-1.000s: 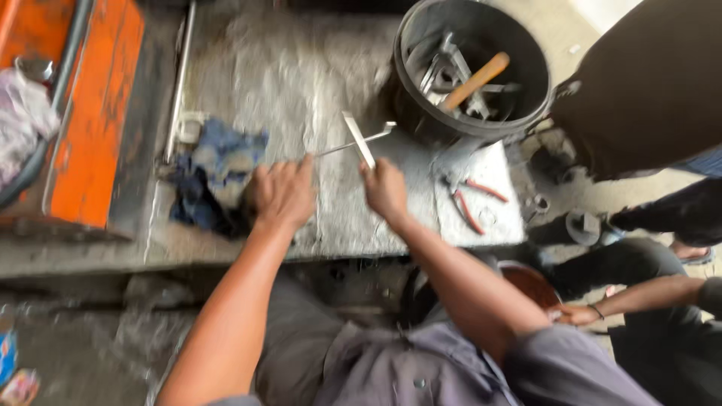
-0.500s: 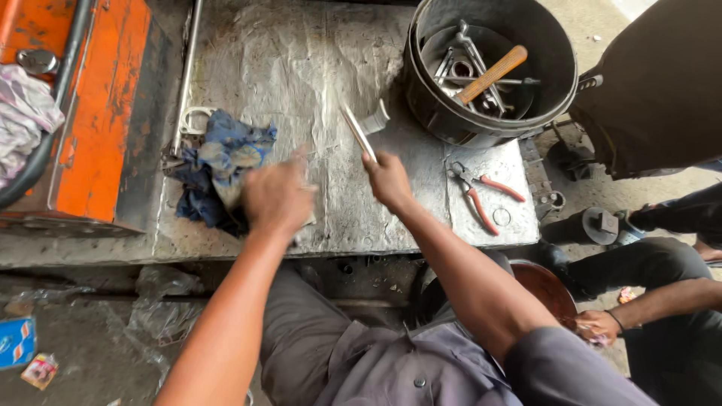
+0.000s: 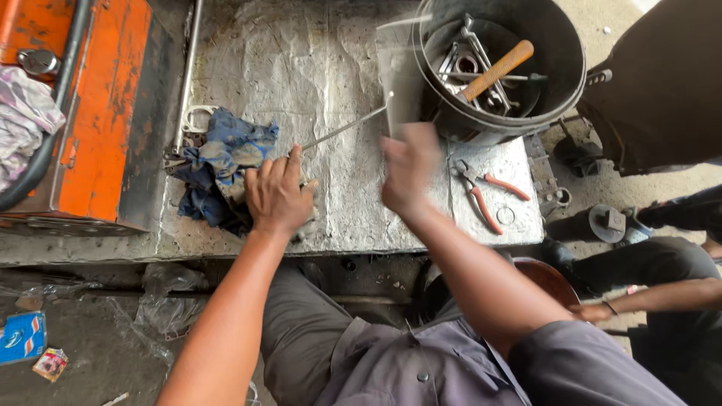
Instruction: The person uses pliers to remove a small component from a metal mechanical assembly and subsequently uses a long thin metal tool and a wrench to manipulate parts within the assembly housing.
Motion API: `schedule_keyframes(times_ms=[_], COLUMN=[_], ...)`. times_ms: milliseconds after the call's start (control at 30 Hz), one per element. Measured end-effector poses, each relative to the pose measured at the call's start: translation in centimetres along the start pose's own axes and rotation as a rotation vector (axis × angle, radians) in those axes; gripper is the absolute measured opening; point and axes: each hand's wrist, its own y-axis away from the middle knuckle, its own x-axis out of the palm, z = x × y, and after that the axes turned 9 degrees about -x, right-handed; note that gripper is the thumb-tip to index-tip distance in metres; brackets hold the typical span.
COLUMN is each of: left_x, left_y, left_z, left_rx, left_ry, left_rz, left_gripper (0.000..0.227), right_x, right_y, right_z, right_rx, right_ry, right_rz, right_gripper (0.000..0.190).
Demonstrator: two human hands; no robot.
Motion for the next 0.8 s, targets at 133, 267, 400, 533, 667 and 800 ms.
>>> schedule_keyframes(times_ms=[133, 267, 400, 533, 667, 800], left_x=[-0.3, -0.4, -0.3, -0.6, 0.3, 0.5], left_y=[-0.3, -0.4, 0.1, -0.9, -0.8, -1.0], left_z=[-0.5, 0.4, 0.1, 0.8, 0.1, 0.8], left_rx=[0.056, -0.033, -0.021, 0.006, 0.077, 0.017], left_ry=[-0.03, 0.009, 0.008, 0.009, -0.047, 0.0], left_rz=[0.045, 0.047, 0.095, 0.096, 0.051, 0.03], left_gripper=[0.073, 0.08, 0.077, 0.074, 0.073, 0.076], right_x=[1.8, 0.5, -1.6, 2.0, 2.7, 0.0], right_y=[1.4, -0.4, 0.2, 2.5, 1.9, 2.1], right_z=[-4.4, -1.6, 0.1, -5.0, -6.7, -4.9], right_rx=[0.786, 0.486, -0.065, 0.191, 0.693, 0.203], right_ry=[0.012, -0.18, -0.282, 0.117, -0.064, -0.155], right_rz=[0.134, 0.112, -0.083, 0.103, 0.193, 0.016], right_gripper=[0.035, 0.028, 0.031, 0.031, 0.036, 0.032])
